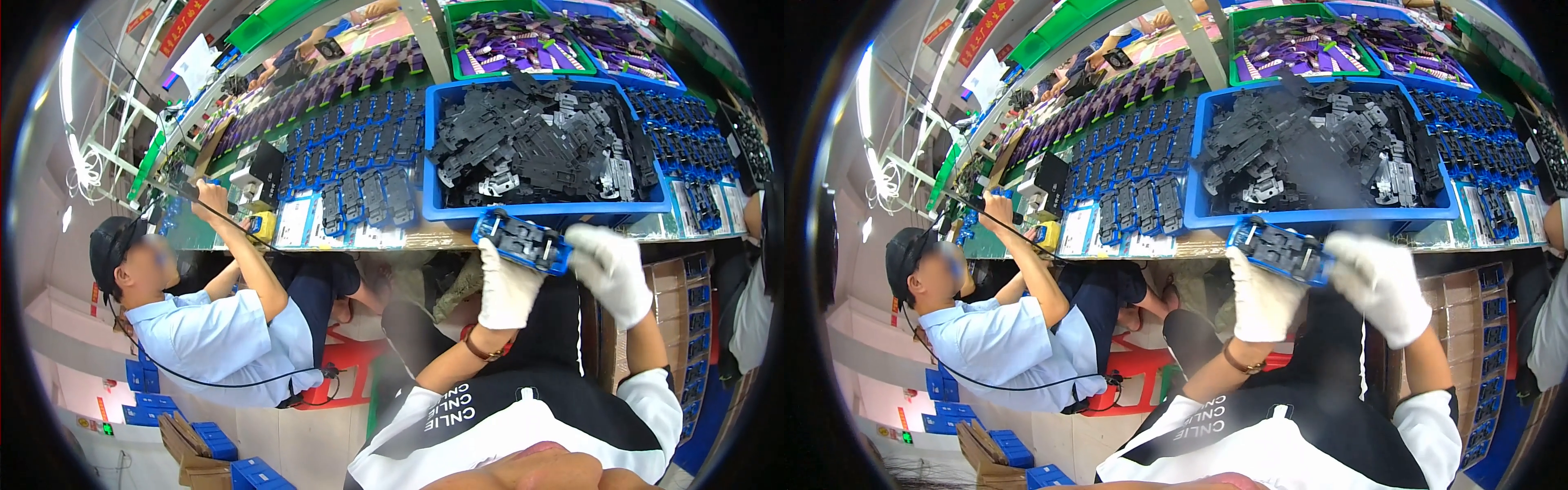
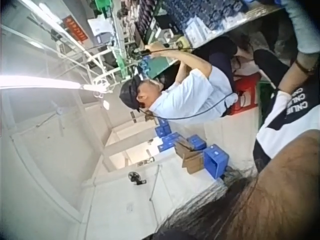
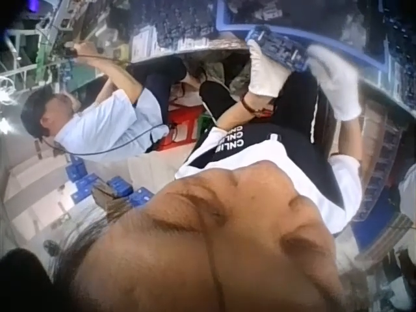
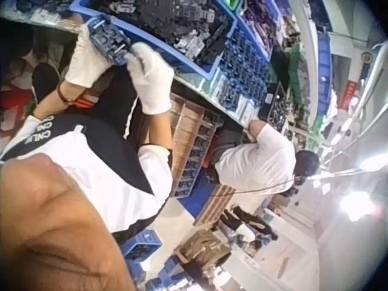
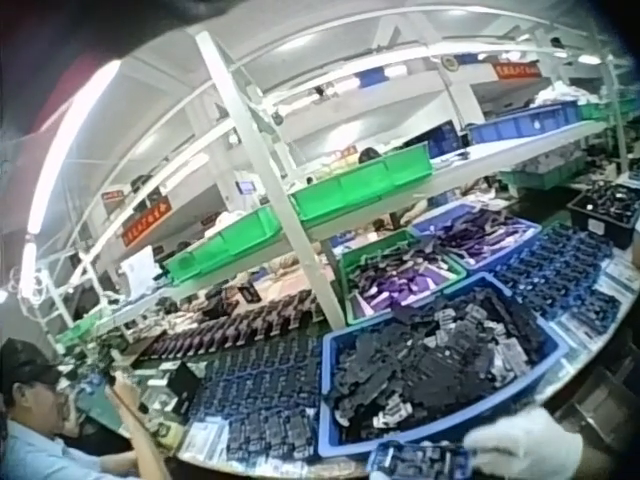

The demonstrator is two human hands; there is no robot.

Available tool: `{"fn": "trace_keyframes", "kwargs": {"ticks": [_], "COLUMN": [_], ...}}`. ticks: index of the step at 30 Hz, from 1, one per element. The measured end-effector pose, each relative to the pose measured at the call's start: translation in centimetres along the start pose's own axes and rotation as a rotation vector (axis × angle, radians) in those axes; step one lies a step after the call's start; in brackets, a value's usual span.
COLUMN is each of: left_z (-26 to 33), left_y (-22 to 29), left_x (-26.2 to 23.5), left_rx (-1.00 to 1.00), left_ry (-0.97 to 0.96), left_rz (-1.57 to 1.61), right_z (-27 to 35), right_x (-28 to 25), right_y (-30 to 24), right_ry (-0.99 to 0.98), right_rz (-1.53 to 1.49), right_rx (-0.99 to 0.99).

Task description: The person assembles black plastic components onto a blue plastic base by hand, taking the components from a parts bin and attaching them to the base.

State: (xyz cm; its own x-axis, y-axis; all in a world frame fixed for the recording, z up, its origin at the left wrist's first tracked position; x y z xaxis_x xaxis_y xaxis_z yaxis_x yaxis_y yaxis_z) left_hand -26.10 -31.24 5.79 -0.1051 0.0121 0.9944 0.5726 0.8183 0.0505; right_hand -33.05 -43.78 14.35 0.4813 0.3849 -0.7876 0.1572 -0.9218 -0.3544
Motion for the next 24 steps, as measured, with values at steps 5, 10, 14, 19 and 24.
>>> {"fn": "trace_keyframes", "kwargs": {"ticks": [5, 10, 14, 19, 24], "left_z": [1.2, 2.0, 2.3, 2.3, 2.2], "left_y": [2.7, 3.3, 3.5, 3.0, 3.4], "left_x": [0.0, -0.3, -0.6, -0.3, -0.4], "left_rx": [0.098, 0.121, 0.096, 0.059, 0.074], "left_ry": [0.301, 0.256, 0.300, 0.320, 0.188], "left_rz": [0.116, 0.064, 0.113, 0.142, 0.159], "right_z": [-7.7, -10.1, -11.0, -12.1, -7.8], "right_x": [1.1, 3.8, 3.3, 2.6, -1.2], "right_y": [3.8, 6.8, 8.2, 13.7, 5.2], "right_ry": [0.399, 0.218, 0.182, 0.533, 0.541], "right_rz": [0.402, 0.485, 0.063, -0.181, -0.412], "right_rx": [0.109, 0.116, 0.337, 0.265, 0.188]}}
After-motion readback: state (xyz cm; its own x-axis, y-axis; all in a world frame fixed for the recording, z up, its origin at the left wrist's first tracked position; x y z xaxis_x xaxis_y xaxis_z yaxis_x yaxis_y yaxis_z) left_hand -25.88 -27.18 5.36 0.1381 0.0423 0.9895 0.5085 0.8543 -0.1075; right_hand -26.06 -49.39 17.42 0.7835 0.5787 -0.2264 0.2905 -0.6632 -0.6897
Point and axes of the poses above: each hand's wrist, its own z-axis away from the middle knuckle, its own x-axis out of the palm, y = z × x, the point moved 3 cm from there along -z, towards the middle knuckle, and after that the axes turned 13 degrees about z, right-handed, at the moved point
